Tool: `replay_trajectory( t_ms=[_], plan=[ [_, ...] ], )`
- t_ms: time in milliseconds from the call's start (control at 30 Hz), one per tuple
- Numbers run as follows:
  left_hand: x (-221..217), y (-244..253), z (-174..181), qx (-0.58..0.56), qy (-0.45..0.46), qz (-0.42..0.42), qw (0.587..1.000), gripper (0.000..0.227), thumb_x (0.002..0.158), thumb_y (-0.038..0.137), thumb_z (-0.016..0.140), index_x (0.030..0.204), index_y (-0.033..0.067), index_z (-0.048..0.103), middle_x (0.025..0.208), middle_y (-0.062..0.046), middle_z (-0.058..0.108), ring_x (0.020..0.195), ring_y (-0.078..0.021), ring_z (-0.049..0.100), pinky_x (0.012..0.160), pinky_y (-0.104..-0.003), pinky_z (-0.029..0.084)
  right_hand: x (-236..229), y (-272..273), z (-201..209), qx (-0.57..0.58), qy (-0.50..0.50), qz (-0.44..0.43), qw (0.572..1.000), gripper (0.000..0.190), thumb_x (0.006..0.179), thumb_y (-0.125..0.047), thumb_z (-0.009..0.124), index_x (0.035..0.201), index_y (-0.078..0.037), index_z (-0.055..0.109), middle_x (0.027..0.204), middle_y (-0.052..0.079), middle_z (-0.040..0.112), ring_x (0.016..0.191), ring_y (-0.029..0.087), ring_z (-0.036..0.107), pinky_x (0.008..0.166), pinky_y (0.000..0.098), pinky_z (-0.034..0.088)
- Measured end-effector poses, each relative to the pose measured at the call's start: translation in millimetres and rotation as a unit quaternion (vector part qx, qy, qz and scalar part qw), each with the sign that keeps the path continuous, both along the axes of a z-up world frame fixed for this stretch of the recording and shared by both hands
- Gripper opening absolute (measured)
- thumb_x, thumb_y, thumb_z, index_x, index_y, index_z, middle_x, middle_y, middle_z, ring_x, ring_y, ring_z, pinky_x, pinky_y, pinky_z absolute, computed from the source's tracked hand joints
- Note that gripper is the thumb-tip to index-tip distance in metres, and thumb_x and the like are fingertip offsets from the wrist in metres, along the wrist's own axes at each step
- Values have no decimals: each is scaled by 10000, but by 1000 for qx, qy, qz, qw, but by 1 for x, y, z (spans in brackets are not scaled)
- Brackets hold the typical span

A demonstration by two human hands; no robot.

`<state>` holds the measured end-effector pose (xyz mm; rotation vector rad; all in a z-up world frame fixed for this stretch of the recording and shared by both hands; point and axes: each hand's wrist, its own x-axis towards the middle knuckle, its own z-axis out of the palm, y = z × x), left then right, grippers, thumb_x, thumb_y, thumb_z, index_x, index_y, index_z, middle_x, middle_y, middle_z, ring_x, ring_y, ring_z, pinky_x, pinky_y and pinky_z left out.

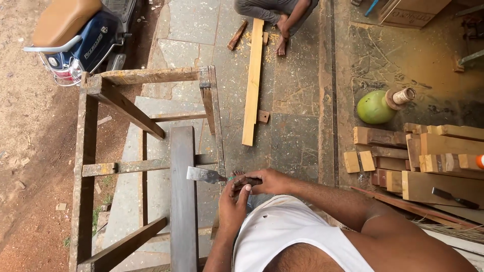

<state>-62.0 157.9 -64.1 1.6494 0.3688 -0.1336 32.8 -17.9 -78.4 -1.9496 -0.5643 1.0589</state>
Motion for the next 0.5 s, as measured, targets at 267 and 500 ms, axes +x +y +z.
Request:
replay_trajectory(
  t_ms=[267,500],
  plan=[
    [15,0,2,-26,-73,-13,997,287,946,108,694,1203,-16,663,1131,-128,728,1054,-197,723,911,-331,589,9,4,4,0,7,-8,1000,513,900,-387,734,1364,-192,636,1208,59,765,1094,176,725,947,361,560],
    [19,2,14,-22,-42,-23,999,296,942,137,696,1202,0,658,1081,-118,746,995,-204,760,868,-330,606,1,6,6,-39,17,-9,999,523,870,-425,762,1326,-197,649,1161,71,766,1049,219,737,920,380,571]
  ],
)
